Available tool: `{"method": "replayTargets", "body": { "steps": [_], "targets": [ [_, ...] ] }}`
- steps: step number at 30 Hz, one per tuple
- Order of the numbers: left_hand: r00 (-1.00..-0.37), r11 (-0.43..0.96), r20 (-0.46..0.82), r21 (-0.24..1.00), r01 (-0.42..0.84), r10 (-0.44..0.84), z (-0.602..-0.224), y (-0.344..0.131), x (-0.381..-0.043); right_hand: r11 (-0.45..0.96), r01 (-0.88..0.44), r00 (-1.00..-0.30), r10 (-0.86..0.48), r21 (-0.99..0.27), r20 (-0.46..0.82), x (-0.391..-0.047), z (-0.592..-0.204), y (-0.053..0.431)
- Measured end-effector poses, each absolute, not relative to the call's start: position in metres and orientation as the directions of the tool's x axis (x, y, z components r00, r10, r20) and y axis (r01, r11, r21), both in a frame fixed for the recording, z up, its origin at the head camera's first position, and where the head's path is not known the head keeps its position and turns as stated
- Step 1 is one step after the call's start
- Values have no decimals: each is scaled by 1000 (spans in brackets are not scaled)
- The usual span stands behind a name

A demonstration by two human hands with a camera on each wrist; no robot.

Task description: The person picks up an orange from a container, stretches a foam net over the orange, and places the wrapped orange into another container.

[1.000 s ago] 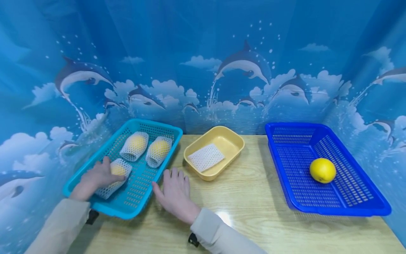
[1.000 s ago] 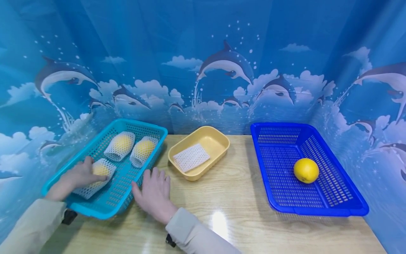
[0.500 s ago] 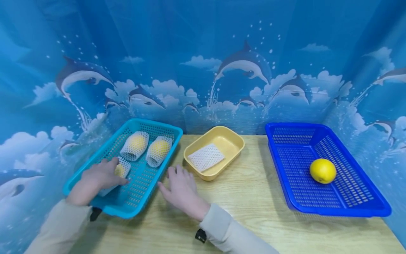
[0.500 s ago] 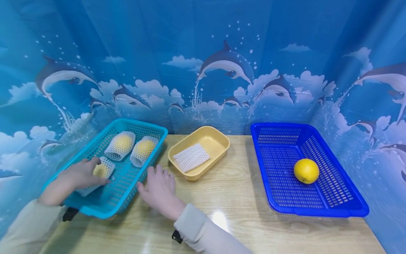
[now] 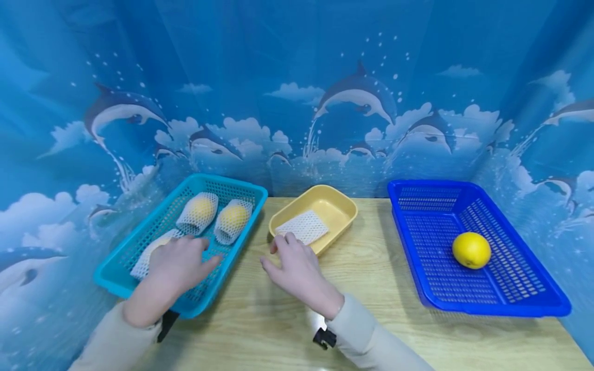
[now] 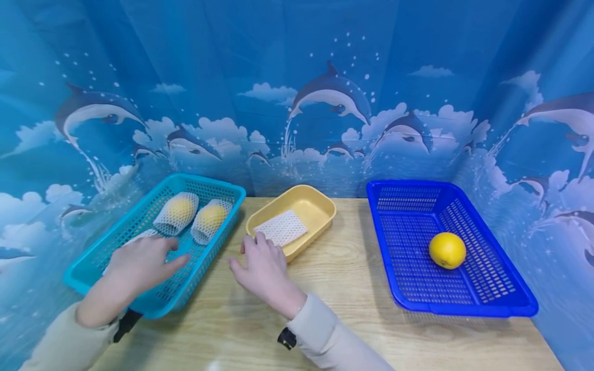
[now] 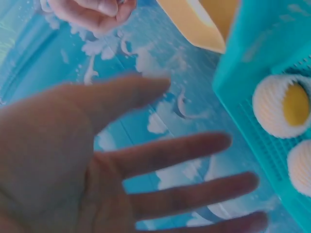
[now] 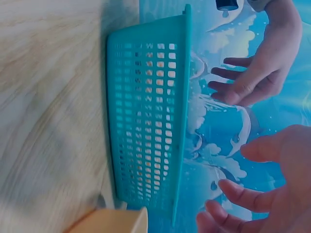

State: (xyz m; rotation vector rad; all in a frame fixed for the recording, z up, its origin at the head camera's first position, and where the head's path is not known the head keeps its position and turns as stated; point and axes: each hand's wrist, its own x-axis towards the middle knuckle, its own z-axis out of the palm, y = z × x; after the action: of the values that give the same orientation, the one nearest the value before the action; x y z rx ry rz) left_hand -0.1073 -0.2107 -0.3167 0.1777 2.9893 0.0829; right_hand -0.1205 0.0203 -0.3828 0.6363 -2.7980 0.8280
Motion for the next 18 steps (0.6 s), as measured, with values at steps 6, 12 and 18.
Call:
{"method": "replayTargets", "body": {
  "steps": [6,12,18],
  "targets": [
    [-970,986,204,78,149,131,-323,-177,-107,749,-431,-902,-355,-504,243,-122,-377,43],
    [-922,975,349,78,209,170,-333,-136,-120,784,-380,-925,-313,-491,216,-124,-372,73],
    [-882,954,410,77,289,233,-341,-99,-133,812,-323,-946,-267,-486,182,-127,-360,102]
  ]
}}
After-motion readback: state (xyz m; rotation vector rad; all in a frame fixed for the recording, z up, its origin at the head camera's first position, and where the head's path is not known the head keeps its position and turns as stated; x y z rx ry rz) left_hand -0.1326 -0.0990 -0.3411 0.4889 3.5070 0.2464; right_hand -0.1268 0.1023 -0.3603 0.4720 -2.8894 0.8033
